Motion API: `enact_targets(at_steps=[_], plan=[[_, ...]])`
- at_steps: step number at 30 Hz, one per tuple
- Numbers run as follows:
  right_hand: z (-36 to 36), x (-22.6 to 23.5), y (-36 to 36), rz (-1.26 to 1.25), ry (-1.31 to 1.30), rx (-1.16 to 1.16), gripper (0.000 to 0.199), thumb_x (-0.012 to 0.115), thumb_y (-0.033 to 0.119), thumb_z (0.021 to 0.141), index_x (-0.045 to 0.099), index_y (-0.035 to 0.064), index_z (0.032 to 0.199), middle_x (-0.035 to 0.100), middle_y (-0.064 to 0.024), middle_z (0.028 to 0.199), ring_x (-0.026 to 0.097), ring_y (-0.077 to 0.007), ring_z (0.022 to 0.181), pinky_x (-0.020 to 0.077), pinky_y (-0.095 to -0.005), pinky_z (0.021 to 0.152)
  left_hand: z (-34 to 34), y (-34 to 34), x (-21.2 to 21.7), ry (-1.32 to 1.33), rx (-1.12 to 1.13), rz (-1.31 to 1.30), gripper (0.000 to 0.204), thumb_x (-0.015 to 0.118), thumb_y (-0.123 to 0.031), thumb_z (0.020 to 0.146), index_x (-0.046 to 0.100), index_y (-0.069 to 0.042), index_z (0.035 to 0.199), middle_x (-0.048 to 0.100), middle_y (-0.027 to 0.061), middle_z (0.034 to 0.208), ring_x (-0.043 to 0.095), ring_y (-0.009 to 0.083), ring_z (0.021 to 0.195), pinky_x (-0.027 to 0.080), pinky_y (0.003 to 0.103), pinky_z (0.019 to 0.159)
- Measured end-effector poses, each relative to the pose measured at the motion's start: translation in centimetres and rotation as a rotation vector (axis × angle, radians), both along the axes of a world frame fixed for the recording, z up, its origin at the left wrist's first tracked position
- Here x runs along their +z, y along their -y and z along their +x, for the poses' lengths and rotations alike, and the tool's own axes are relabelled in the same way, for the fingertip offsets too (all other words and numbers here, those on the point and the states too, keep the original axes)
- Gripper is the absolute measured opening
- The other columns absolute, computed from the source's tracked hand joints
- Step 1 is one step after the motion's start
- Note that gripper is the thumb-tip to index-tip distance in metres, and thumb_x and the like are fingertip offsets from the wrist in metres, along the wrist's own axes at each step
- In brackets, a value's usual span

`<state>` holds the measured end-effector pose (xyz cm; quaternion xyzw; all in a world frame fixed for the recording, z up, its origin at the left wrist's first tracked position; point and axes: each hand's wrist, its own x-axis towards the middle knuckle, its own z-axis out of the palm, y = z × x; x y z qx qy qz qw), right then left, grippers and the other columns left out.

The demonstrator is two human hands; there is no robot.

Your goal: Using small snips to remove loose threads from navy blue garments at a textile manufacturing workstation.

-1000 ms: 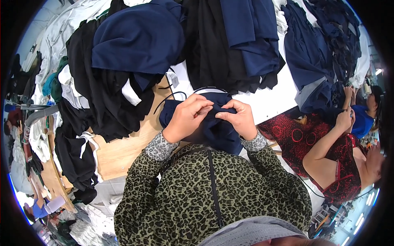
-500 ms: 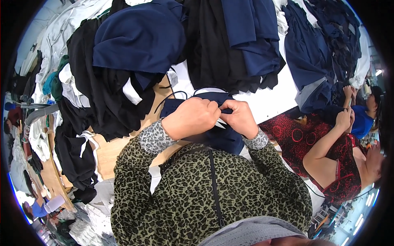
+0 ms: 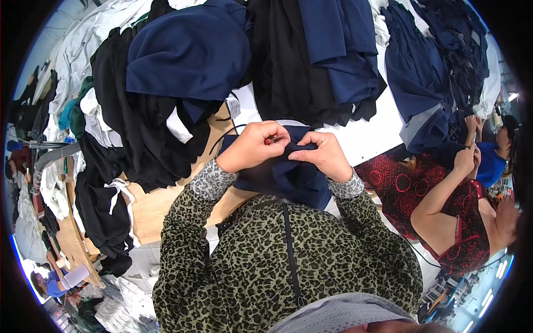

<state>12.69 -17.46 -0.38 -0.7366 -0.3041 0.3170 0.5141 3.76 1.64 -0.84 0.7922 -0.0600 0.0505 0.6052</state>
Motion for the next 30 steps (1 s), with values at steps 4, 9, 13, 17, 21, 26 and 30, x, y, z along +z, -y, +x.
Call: enact_targets(at_steps=[4, 9, 13, 17, 21, 26, 30], plan=[[0.1, 0.0, 0.0, 0.029, -0.087, -0.019, 0.024, 0.079, 0.015, 0.069, 0.063, -0.0007, 0.076, 0.056, 0.0041, 0.063, 0.047, -0.0018, 0.058, 0.0380, -0.0200, 0.051, -0.3, 0.0, 0.0, -0.114, 0.026, -0.172, 0.009, 0.064, -0.008, 0.082, 0.064, 0.000, 0.087, 0.057, -0.0023, 0.074, 0.046, 0.0034, 0.061, 0.037, 0.019, 0.054], [0.1, -0.2, -0.1, 0.056, -0.163, 0.009, 0.020, 0.078, 0.013, 0.071, 0.063, 0.0002, 0.076, 0.056, 0.0042, 0.063, 0.046, -0.0012, 0.058, 0.0378, -0.0190, 0.052, -0.1, 1.0, 0.3, 0.159, 0.036, 0.055, 0.010, 0.063, -0.009, 0.084, 0.064, 0.000, 0.087, 0.058, -0.0018, 0.074, 0.049, 0.0052, 0.062, 0.039, 0.021, 0.055], [-0.3, -0.1, 0.0, 0.051, -0.152, -0.003, 0.014, 0.076, 0.004, 0.070, 0.064, 0.0003, 0.076, 0.060, 0.0030, 0.068, 0.052, -0.0025, 0.064, 0.0399, -0.0178, 0.057, -0.2, 1.4, -0.2, -0.249, 0.149, -0.173, 0.011, 0.059, -0.012, 0.088, 0.060, -0.001, 0.086, 0.056, -0.0033, 0.074, 0.046, 0.0030, 0.056, 0.036, 0.019, 0.051], [0.1, -0.3, 0.4, 0.121, -0.423, -0.053, 0.013, 0.074, 0.007, 0.073, 0.064, 0.0008, 0.077, 0.061, 0.0018, 0.071, 0.053, -0.0038, 0.065, 0.0418, -0.0195, 0.060, -0.3, 1.0, 0.0, -0.346, 0.152, -0.490, 0.015, 0.061, -0.015, 0.088, 0.061, -0.001, 0.093, 0.055, -0.0042, 0.069, 0.047, 0.0016, 0.056, 0.037, 0.018, 0.051], [0.4, -1.1, 0.9, 0.235, -0.738, -0.061, 0.007, 0.069, 0.003, 0.077, 0.063, 0.0014, 0.081, 0.062, 0.0004, 0.077, 0.055, -0.0053, 0.069, 0.0434, -0.0196, 0.065, -0.9, 1.2, 0.9, -0.406, 0.025, -0.480, 0.021, 0.066, -0.013, 0.083, 0.064, -0.002, 0.101, 0.058, -0.0051, 0.072, 0.048, 0.0012, 0.058, 0.038, 0.016, 0.053], [0.0, -2.0, 1.2, 0.381, -0.803, -0.067, 0.008, 0.067, 0.003, 0.079, 0.061, 0.0020, 0.083, 0.063, -0.0005, 0.079, 0.057, -0.0071, 0.070, 0.0464, -0.0205, 0.065, -1.0, 1.7, 1.1, -0.419, 0.031, -0.409, 0.020, 0.068, -0.016, 0.082, 0.066, -0.001, 0.096, 0.055, -0.0061, 0.064, 0.047, 0.0008, 0.056, 0.037, 0.016, 0.051], [-0.5, -2.1, 0.9, 0.487, -0.914, -0.097, 0.010, 0.067, 0.004, 0.080, 0.059, 0.0020, 0.086, 0.064, -0.0019, 0.082, 0.059, -0.0084, 0.072, 0.0491, -0.0217, 0.065, -0.9, 1.7, 1.0, -0.444, 0.025, -0.405, 0.021, 0.067, -0.017, 0.083, 0.067, -0.001, 0.096, 0.053, -0.0065, 0.060, 0.047, 0.0012, 0.054, 0.038, 0.016, 0.051]])
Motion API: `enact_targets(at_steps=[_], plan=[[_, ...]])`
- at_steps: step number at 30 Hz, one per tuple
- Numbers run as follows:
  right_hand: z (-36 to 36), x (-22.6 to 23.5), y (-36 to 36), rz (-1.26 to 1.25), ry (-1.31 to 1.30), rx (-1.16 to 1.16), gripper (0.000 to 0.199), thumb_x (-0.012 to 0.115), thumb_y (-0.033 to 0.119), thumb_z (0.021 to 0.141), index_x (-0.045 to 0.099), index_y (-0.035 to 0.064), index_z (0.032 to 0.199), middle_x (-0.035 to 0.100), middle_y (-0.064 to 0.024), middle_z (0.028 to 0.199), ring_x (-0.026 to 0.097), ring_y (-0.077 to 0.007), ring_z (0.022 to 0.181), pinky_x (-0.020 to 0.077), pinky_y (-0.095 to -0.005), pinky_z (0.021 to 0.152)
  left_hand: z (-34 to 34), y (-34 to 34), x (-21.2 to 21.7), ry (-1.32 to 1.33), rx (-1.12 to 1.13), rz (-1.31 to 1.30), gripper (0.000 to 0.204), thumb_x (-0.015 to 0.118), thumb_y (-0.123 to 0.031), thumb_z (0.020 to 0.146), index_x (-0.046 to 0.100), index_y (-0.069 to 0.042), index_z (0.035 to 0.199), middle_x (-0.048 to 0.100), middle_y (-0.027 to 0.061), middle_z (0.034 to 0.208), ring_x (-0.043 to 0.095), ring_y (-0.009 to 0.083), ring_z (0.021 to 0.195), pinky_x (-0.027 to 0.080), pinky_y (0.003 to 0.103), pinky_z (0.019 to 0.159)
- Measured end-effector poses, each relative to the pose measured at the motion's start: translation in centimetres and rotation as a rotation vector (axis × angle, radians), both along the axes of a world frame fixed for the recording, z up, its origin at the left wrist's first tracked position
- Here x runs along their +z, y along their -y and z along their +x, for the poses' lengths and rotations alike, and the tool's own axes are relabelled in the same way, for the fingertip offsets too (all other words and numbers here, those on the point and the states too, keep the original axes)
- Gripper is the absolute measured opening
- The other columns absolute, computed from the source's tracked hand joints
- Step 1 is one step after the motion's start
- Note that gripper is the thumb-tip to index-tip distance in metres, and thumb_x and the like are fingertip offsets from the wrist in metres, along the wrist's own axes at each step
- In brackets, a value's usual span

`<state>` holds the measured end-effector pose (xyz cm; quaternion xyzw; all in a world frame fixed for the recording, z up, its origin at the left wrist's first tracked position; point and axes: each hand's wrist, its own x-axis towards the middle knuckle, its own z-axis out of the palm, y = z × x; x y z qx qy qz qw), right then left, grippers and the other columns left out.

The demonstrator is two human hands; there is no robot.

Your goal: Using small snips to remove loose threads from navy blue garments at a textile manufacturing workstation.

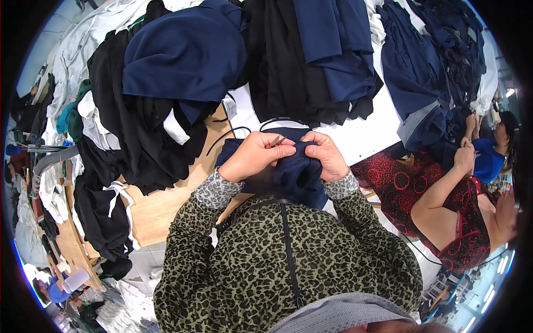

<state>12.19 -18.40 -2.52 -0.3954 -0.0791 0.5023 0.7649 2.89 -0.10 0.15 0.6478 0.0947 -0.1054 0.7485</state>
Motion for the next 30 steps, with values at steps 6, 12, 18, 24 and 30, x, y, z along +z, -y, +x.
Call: enact_targets(at_steps=[6, 12, 18, 24, 30], plan=[[0.0, -0.3, 0.0, -0.127, 0.059, -0.013, 0.014, 0.063, 0.009, 0.085, 0.059, 0.0019, 0.096, 0.062, -0.0007, 0.088, 0.058, -0.0068, 0.078, 0.0467, -0.0199, 0.072, -0.1, 0.1, -1.3, 0.011, 0.111, -0.243, 0.012, 0.060, -0.011, 0.087, 0.060, 0.001, 0.089, 0.057, -0.0030, 0.084, 0.050, 0.0032, 0.076, 0.040, 0.018, 0.071], [0.9, 2.3, 0.0, -0.279, 0.535, -0.170, 0.030, 0.048, 0.030, 0.096, 0.057, 0.0023, 0.103, 0.057, 0.0009, 0.095, 0.046, -0.0044, 0.073, 0.0399, -0.0184, 0.074, -0.9, -0.9, -1.5, 0.144, 0.189, -0.081, 0.009, 0.059, -0.009, 0.088, 0.056, -0.001, 0.091, 0.055, -0.0038, 0.081, 0.048, 0.0027, 0.075, 0.039, 0.018, 0.069], [1.6, 1.7, 1.0, -0.186, 0.718, -0.183, 0.056, 0.036, 0.050, 0.095, 0.054, -0.0025, 0.101, 0.052, 0.0026, 0.076, 0.038, -0.0026, 0.063, 0.0327, -0.0172, 0.063, -1.8, -1.7, -2.2, 0.352, 0.213, 0.077, 0.011, 0.060, -0.006, 0.087, 0.050, -0.004, 0.091, 0.051, -0.0052, 0.076, 0.043, 0.0015, 0.065, 0.035, 0.017, 0.058], [1.6, 1.4, 0.9, -0.164, 0.811, -0.196, 0.063, 0.031, 0.056, 0.094, 0.052, -0.0032, 0.098, 0.040, 0.0053, 0.058, 0.032, -0.0015, 0.056, 0.0246, -0.0175, 0.054, -1.9, -1.7, -2.3, 0.412, 0.221, 0.190, 0.011, 0.060, -0.007, 0.087, 0.051, -0.004, 0.090, 0.051, -0.0043, 0.073, 0.043, 0.0020, 0.062, 0.036, 0.018, 0.056], [1.7, 1.1, 1.0, -0.172, 0.715, -0.163, 0.063, 0.030, 0.057, 0.094, 0.052, -0.0018, 0.097, 0.042, 0.0051, 0.058, 0.033, -0.0005, 0.055, 0.0241, -0.0168, 0.052, -2.0, -1.6, -2.1, 0.399, 0.218, 0.216, 0.009, 0.063, -0.006, 0.085, 0.057, -0.002, 0.091, 0.056, -0.0032, 0.075, 0.048, 0.0028, 0.064, 0.039, 0.018, 0.059]])
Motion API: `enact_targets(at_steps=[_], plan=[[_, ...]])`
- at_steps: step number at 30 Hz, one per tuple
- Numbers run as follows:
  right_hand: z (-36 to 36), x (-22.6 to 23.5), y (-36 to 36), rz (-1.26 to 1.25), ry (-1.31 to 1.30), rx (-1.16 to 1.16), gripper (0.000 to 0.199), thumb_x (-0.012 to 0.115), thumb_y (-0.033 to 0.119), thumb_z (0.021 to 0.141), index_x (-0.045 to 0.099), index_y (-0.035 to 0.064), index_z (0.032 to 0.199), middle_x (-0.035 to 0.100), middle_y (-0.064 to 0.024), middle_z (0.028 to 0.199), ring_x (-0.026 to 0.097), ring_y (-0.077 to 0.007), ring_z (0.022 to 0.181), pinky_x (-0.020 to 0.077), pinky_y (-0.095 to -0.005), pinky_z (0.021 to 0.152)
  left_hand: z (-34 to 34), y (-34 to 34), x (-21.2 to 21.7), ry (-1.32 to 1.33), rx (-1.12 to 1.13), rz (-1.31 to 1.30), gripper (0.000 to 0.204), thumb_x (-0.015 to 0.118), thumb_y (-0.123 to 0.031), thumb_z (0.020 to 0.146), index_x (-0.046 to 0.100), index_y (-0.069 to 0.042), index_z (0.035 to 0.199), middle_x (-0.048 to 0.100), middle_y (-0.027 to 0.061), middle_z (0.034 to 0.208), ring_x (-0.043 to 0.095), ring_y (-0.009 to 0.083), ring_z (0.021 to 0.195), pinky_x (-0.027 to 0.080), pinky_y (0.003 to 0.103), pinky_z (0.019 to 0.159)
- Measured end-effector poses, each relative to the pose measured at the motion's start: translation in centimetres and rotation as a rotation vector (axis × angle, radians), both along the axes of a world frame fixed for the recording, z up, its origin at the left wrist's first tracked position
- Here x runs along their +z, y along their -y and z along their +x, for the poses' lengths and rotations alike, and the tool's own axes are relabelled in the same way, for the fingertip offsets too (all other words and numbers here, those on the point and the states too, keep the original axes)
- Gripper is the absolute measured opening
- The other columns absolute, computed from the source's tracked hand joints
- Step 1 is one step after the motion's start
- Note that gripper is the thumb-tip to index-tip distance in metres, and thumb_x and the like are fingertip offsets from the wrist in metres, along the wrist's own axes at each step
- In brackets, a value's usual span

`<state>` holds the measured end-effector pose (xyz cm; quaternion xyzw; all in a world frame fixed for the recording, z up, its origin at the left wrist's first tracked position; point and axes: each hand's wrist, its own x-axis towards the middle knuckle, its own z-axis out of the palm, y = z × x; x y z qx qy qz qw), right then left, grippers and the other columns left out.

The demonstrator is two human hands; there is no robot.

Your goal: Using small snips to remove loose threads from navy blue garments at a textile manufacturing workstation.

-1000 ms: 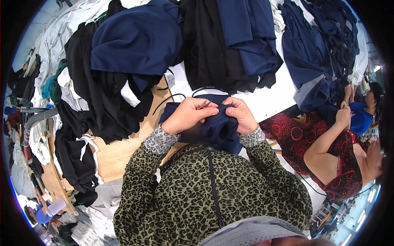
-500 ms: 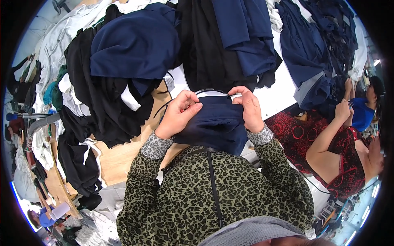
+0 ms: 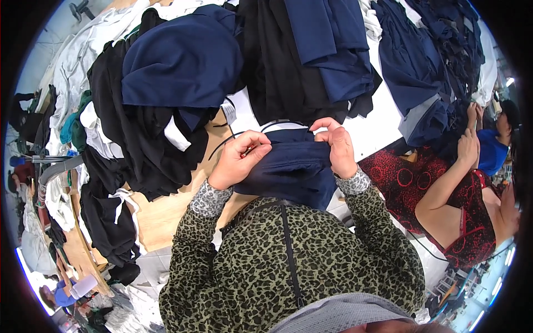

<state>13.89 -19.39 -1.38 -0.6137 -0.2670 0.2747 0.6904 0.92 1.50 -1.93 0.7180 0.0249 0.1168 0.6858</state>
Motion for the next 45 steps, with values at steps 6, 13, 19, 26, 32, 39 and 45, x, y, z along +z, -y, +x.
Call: enact_targets(at_steps=[6, 13, 19, 26, 32, 39, 45], plan=[[-0.6, 0.8, -0.6, -0.022, -0.162, -0.042, 0.063, 0.028, 0.057, 0.094, 0.052, -0.0002, 0.096, 0.046, 0.0044, 0.060, 0.036, -0.0004, 0.054, 0.0287, -0.0154, 0.052, -0.2, 0.0, -0.4, -0.051, -0.008, -0.037, 0.010, 0.063, -0.004, 0.084, 0.060, 0.000, 0.093, 0.060, -0.0020, 0.078, 0.051, 0.0029, 0.068, 0.042, 0.017, 0.063], [-0.4, 0.1, -0.3, 0.050, -0.259, 0.061, 0.026, 0.063, 0.022, 0.086, 0.057, 0.0011, 0.100, 0.056, 0.0015, 0.078, 0.048, -0.0022, 0.069, 0.0394, -0.0177, 0.062, -0.3, -0.3, -0.5, -0.074, -0.101, 0.023, 0.022, 0.071, -0.010, 0.078, 0.062, -0.002, 0.097, 0.061, -0.0014, 0.080, 0.053, 0.0040, 0.068, 0.043, 0.019, 0.063], [0.0, 2.4, 0.2, -0.165, 0.322, 0.347, 0.048, 0.082, 0.009, 0.061, 0.066, 0.0054, 0.106, 0.052, 0.0009, 0.074, 0.047, -0.0099, 0.069, 0.0387, -0.0240, 0.065, -0.3, 1.2, 3.7, -0.025, -0.115, 0.554, 0.038, 0.078, -0.019, 0.066, 0.063, -0.006, 0.098, 0.063, 0.0054, 0.085, 0.064, 0.0166, 0.068, 0.049, 0.027, 0.060], [-0.5, 2.5, 0.2, -0.353, 0.678, 0.294, 0.041, 0.078, 0.016, 0.065, 0.068, 0.0127, 0.105, 0.041, -0.0022, 0.066, 0.044, -0.0167, 0.065, 0.0380, -0.0274, 0.063, -0.2, 0.9, 0.9, -0.252, -0.276, 0.307, 0.022, 0.073, -0.015, 0.073, 0.063, -0.003, 0.089, 0.059, 0.0025, 0.067, 0.055, 0.0069, 0.061, 0.043, 0.021, 0.056], [-0.9, 1.8, -0.4, -0.290, 0.937, 0.223, 0.037, 0.075, 0.018, 0.060, 0.069, 0.0135, 0.097, 0.044, -0.0034, 0.069, 0.047, -0.0208, 0.066, 0.0397, -0.0315, 0.064, -0.5, 1.2, 1.0, -0.469, -0.357, -0.464, 0.010, 0.068, -0.009, 0.081, 0.061, -0.002, 0.084, 0.058, -0.0058, 0.074, 0.049, 0.0015, 0.066, 0.040, 0.018, 0.061], [-1.7, 1.1, -1.1, -0.172, 0.951, 0.097, 0.026, 0.069, 0.011, 0.065, 0.065, 0.0035, 0.090, 0.057, -0.0086, 0.087, 0.057, -0.0238, 0.082, 0.0447, -0.0316, 0.074, 0.0, 1.2, 2.1, -0.246, -0.114, 0.319, 0.050, 0.082, -0.021, 0.064, 0.060, -0.004, 0.106, 0.055, 0.0040, 0.094, 0.054, 0.0082, 0.074, 0.045, 0.021, 0.062], [-2.8, 0.8, -1.5, -0.245, 0.743, 0.057, 0.028, 0.065, 0.004, 0.068, 0.062, 0.0001, 0.095, 0.060, -0.0122, 0.097, 0.060, -0.0290, 0.088, 0.0489, -0.0342, 0.076, -0.5, 2.8, 2.6, -0.023, 0.028, 0.292, 0.040, 0.076, -0.013, 0.072, 0.061, -0.001, 0.107, 0.058, 0.0051, 0.094, 0.060, 0.0116, 0.072, 0.049, 0.023, 0.065]])
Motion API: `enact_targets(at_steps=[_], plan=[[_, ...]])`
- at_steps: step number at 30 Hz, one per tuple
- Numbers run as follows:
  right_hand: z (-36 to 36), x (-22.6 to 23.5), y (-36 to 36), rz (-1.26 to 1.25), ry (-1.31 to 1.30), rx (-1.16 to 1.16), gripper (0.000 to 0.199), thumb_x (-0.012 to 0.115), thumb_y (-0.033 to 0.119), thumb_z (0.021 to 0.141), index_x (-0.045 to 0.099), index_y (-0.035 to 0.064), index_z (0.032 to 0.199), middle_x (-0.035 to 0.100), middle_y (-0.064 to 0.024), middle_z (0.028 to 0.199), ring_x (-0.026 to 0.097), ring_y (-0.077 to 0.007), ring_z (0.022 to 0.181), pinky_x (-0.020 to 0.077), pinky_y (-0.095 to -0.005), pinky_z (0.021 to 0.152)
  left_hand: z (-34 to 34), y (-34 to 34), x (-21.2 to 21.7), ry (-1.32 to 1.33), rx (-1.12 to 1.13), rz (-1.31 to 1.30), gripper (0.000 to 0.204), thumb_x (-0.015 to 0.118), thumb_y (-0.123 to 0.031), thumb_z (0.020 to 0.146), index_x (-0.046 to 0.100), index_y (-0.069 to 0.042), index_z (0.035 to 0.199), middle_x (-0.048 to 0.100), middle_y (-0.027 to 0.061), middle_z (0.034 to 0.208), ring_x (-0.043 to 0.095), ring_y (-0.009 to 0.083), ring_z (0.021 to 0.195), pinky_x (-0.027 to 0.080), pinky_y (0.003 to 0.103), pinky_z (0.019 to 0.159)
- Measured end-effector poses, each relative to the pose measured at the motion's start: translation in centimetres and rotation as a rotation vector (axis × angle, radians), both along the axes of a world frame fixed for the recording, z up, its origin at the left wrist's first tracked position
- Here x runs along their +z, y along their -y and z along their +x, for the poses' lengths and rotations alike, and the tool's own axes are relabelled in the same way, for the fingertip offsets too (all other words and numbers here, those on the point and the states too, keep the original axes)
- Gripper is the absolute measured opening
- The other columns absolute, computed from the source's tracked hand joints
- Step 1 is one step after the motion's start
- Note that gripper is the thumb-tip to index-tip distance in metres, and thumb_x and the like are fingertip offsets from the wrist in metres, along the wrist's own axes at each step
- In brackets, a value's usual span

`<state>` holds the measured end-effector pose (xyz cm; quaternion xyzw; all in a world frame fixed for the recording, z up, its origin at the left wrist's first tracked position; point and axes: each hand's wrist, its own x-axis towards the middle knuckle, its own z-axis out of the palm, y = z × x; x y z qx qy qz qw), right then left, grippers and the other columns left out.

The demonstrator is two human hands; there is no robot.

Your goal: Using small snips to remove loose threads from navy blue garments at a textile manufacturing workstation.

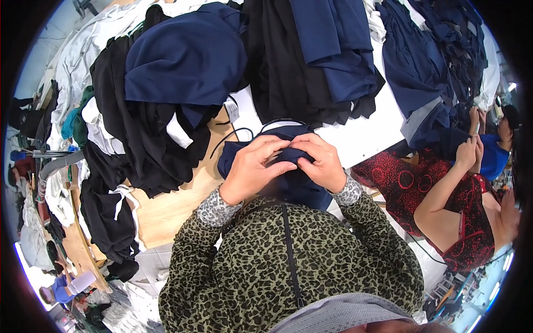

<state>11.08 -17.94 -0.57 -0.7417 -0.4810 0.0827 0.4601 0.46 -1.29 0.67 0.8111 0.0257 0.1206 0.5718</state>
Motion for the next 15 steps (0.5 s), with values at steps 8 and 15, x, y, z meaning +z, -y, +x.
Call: enact_targets(at_steps=[8, 15], plan=[[-0.1, -0.9, 0.4, 0.092, -0.252, -0.039, 0.023, 0.060, -0.003, 0.067, 0.062, -0.0033, 0.090, 0.063, -0.0131, 0.089, 0.063, -0.0242, 0.079, 0.0494, -0.0293, 0.071, 0.3, 0.7, -0.8, 0.139, 0.007, 0.196, 0.040, 0.075, -0.008, 0.069, 0.061, -0.002, 0.106, 0.062, 0.0082, 0.094, 0.060, 0.0114, 0.063, 0.049, 0.021, 0.056], [0.3, -0.5, 0.7, 0.029, -0.442, 0.014, 0.020, 0.061, -0.003, 0.070, 0.062, -0.0033, 0.089, 0.063, -0.0104, 0.087, 0.062, -0.0177, 0.078, 0.0480, -0.0271, 0.071, 0.5, 0.1, -1.7, 0.041, -0.085, 0.042, 0.029, 0.068, -0.005, 0.075, 0.061, 0.000, 0.102, 0.062, 0.0017, 0.080, 0.053, 0.0047, 0.060, 0.044, 0.019, 0.054]])
